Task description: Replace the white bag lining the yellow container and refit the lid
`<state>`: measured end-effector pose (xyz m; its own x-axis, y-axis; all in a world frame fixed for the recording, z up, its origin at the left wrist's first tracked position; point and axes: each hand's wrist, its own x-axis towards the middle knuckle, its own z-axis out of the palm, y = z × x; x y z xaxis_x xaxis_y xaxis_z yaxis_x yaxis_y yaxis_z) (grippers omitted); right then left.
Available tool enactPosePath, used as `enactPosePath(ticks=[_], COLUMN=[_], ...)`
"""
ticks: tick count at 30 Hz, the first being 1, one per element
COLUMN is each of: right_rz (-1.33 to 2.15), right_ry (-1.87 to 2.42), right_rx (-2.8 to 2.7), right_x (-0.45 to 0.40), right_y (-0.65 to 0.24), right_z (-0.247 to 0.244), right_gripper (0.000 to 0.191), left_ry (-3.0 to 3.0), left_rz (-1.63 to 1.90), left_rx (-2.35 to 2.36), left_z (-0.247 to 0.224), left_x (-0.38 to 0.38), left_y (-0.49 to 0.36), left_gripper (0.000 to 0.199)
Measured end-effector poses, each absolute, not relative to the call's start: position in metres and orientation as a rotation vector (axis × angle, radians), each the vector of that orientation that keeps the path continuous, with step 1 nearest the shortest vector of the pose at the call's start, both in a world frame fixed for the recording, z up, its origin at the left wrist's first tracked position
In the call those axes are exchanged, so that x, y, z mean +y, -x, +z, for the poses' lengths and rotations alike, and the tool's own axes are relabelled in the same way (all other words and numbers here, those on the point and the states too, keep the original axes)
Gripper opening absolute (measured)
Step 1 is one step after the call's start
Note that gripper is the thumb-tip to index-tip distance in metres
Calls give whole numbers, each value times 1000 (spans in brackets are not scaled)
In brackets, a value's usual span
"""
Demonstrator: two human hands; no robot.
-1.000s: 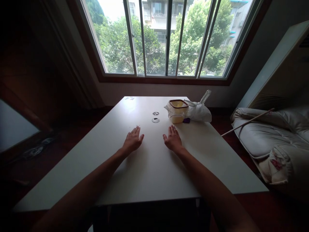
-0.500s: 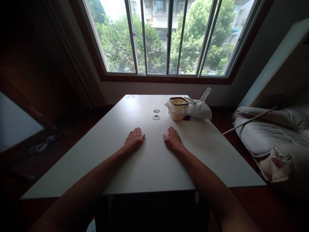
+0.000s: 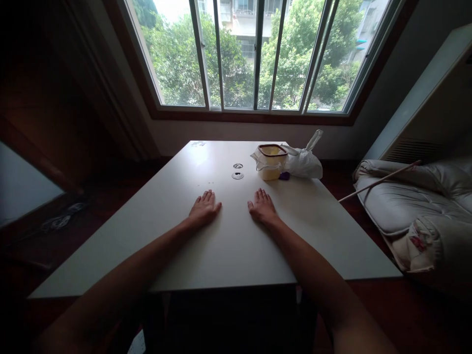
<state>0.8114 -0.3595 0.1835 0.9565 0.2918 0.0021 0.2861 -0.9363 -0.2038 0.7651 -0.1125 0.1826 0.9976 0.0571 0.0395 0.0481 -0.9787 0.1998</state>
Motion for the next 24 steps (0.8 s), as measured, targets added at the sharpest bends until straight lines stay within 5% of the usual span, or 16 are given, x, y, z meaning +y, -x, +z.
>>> enactPosePath(ticks=[24], right_rz=[19], right_ry=[2892], right_rx=[-439], right_x=[-359], right_y=[-808], right_z=[184], right_gripper=[73], left_ry=[-2941], left_rz=[59], left_rx=[58], left_z=[185], left_x=[-111], left_y=[-762], left_gripper=[72])
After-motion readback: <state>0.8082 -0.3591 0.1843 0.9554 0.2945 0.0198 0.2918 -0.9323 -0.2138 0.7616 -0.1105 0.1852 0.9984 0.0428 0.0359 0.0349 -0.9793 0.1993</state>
